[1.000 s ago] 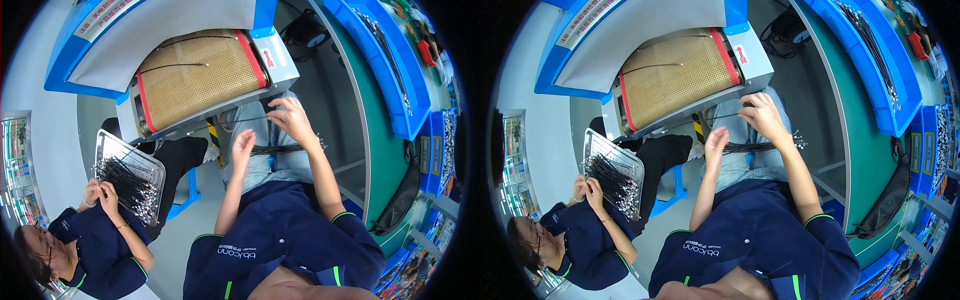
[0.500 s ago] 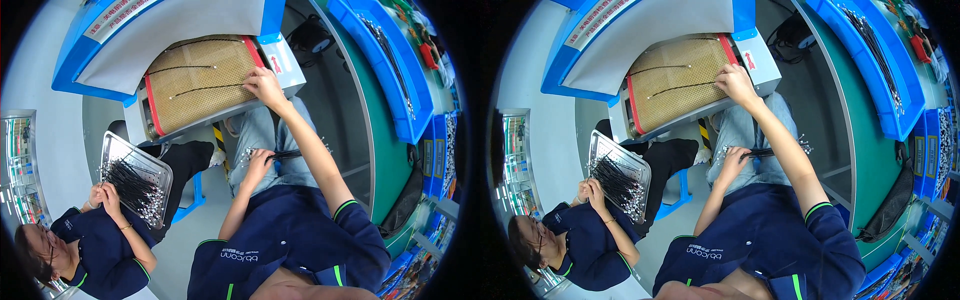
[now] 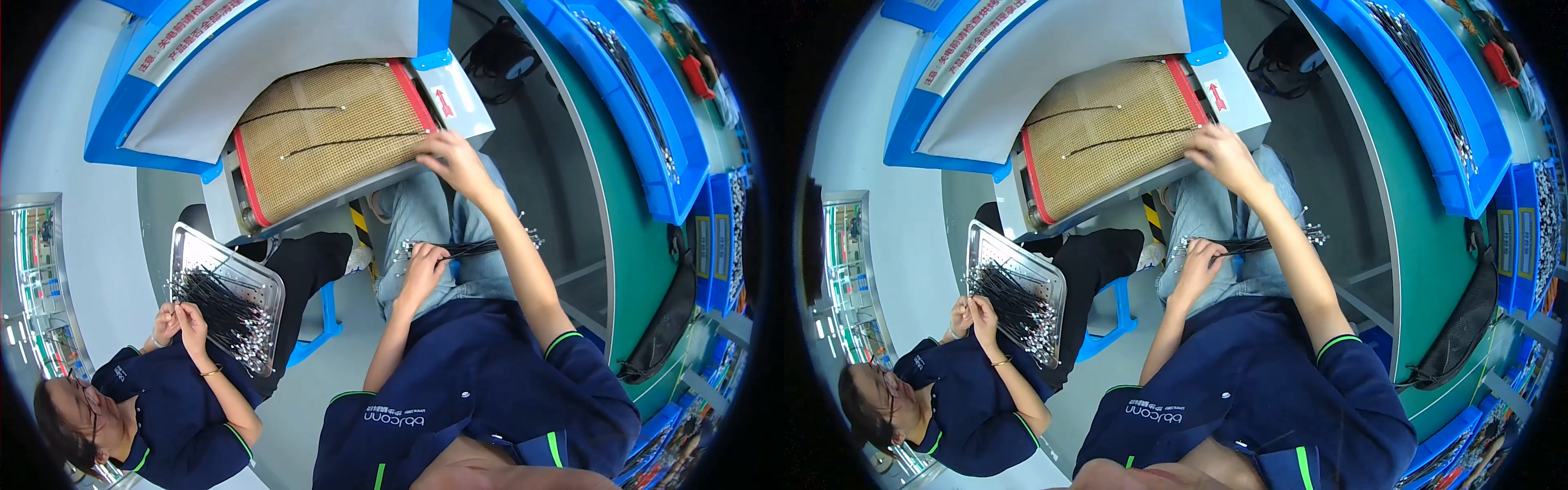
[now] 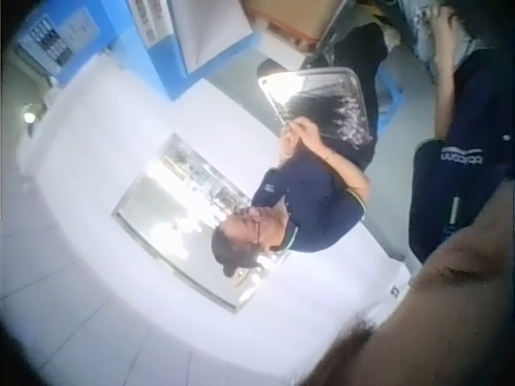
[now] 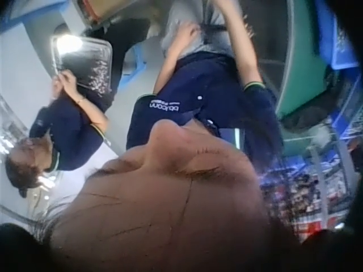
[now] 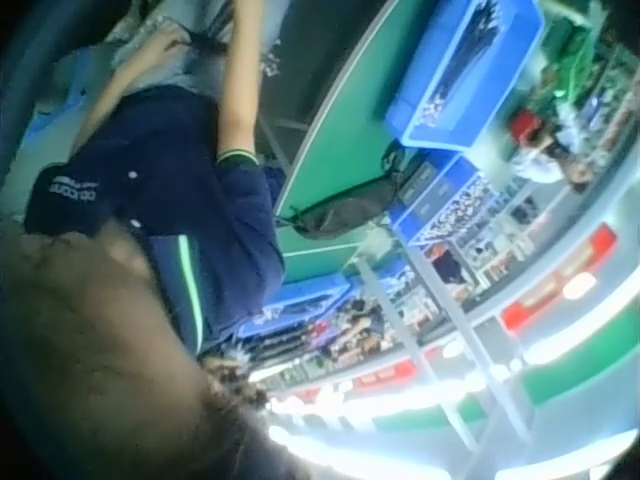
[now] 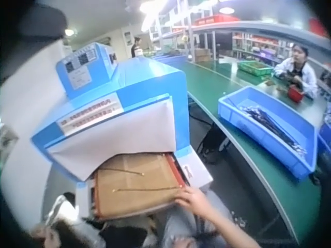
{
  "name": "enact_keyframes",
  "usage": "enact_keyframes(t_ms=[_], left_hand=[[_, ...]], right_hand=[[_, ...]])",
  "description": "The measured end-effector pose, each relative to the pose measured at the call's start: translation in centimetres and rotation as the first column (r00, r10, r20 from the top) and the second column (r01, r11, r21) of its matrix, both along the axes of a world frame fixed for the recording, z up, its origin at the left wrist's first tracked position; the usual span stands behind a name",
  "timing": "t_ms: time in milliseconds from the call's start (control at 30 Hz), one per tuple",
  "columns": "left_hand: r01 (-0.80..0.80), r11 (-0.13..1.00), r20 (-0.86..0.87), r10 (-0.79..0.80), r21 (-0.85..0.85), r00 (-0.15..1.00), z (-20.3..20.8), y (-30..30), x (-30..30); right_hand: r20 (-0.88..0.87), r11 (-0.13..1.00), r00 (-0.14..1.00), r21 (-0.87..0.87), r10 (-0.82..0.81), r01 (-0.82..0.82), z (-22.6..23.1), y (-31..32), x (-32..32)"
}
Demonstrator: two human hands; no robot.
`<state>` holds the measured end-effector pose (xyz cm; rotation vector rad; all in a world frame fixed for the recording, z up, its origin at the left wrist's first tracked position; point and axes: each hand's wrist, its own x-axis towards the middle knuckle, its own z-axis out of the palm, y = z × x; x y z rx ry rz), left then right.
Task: The person assembles and sorts small wiring components by hand at an industrial workbench, placing them into metal trays and plastic bins.
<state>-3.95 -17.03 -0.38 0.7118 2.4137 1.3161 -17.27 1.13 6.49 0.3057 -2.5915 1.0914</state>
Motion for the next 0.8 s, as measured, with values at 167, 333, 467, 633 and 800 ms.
enact_keyframes(t_ms=[167,333,467,633,800], left_hand=[[-0.029,1.000,0.022,0.029,0.010,0.999,-0.2,3.1,0.6],[-0.034,0.998,0.143,0.040,-0.044,0.989,0.5,7.3,1.3],[0.071,0.953,-0.282,-0.158,-0.295,0.946,1.5,8.0,1.0],[-0.002,0.983,-0.004,0.002,-0.185,1.000,3.3,8.9,1.9],[0.040,0.996,0.043,-0.036,-0.077,0.998,4.0,12.3,2.1]], right_hand=[[0.548,0.956,0.783,-0.185,0.294,-0.229,-1.5,6.0,11.0],[0.661,0.971,0.712,-0.192,0.236,-0.144,-3.7,12.0,17.5],[0.555,0.992,0.827,-0.125,0.090,-0.024,-1.8,16.7,18.8],[0.404,0.991,0.907,-0.104,0.122,-0.087,-0.9,16.7,18.4],[0.300,0.976,0.930,-0.116,0.211,-0.184,-1.7,14.0,18.3]])
